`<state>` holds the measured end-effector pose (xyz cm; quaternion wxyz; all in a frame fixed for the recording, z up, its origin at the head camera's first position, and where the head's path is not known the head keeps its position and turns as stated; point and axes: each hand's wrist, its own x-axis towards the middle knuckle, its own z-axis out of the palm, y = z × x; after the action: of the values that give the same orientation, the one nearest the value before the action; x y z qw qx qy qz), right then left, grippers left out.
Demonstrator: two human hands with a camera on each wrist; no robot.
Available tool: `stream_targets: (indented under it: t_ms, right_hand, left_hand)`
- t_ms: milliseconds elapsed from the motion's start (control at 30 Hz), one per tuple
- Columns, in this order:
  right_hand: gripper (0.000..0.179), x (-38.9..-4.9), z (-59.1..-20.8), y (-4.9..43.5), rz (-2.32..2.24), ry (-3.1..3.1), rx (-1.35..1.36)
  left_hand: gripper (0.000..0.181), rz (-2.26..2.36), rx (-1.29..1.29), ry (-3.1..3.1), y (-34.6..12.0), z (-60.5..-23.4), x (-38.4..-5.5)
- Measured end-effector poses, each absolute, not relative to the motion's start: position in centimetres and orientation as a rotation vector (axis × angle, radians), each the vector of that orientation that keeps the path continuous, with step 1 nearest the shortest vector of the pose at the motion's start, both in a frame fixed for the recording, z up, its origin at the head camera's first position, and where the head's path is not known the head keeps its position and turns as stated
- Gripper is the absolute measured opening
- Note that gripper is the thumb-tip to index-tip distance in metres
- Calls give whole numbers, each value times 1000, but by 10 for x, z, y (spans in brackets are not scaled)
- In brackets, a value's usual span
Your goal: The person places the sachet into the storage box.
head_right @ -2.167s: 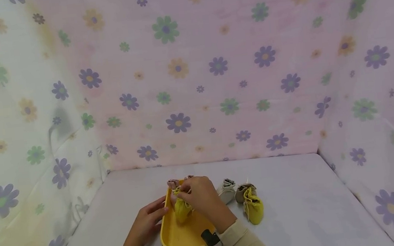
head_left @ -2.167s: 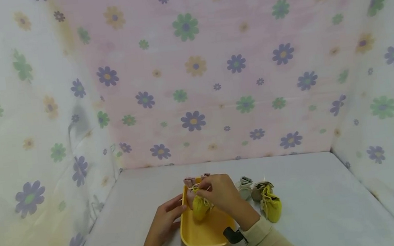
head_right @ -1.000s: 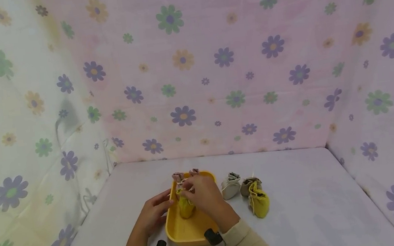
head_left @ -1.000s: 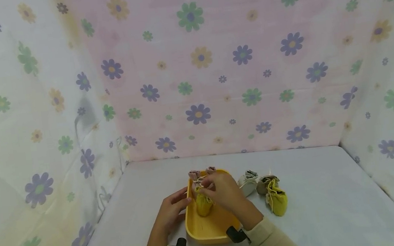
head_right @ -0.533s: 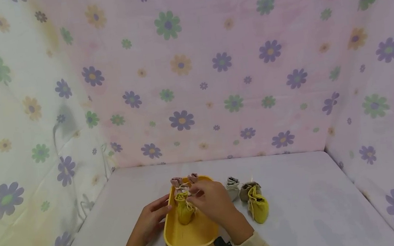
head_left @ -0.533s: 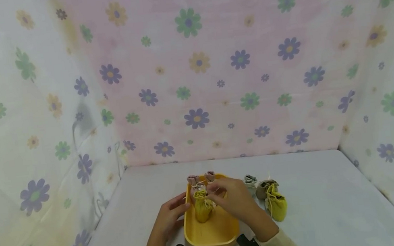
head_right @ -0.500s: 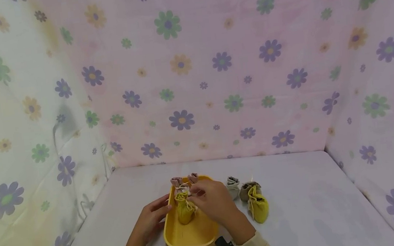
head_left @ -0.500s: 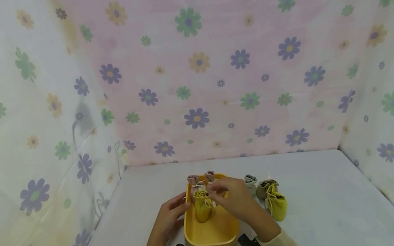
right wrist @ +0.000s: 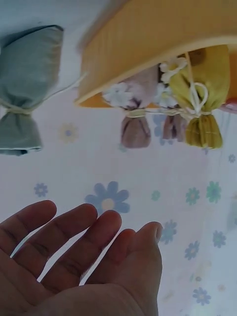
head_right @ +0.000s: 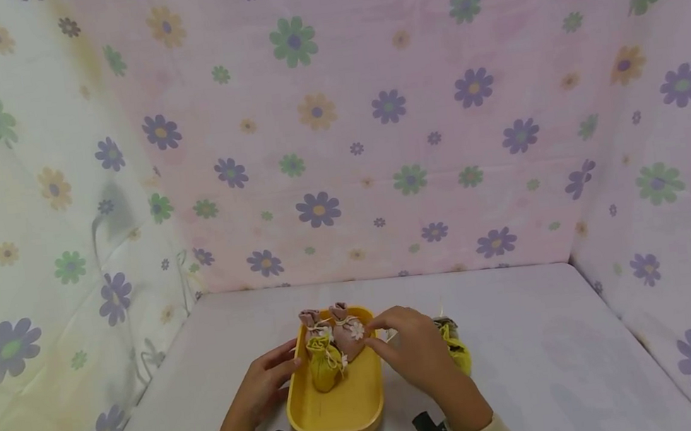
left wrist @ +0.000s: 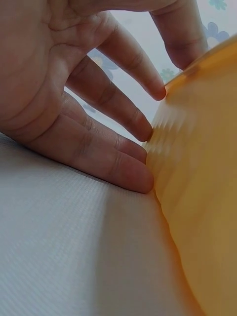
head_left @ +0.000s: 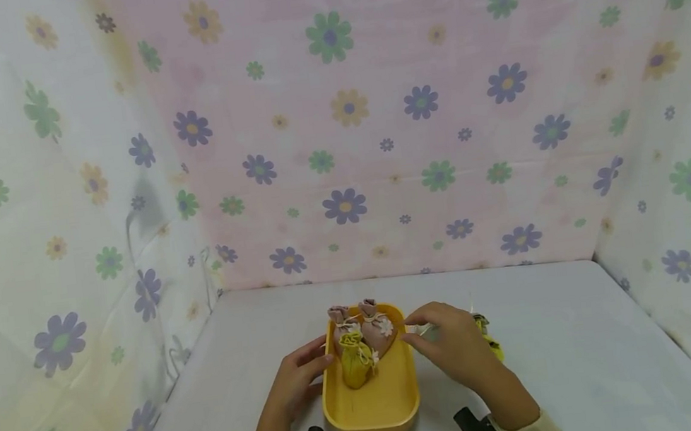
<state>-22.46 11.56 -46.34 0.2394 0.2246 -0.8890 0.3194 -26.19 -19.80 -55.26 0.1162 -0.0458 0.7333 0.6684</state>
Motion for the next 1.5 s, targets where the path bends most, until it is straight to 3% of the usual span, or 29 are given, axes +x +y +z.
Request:
stream_targets:
  t_ms: [767,1200,1500]
  right_hand:
    - [30,-240,-472,222,918,-2602,514]
    - [39,-256,-513,266,1425,-2677,554]
    - [60,-261,-519,276,1598,-2806,655]
  left_hand:
    - [64,1973,-131,2122,-200,-557,-266]
    - [62,1978,-134,2126,-200,-558,-264]
    - [64,1992,-159,2117,-199,-559,-264]
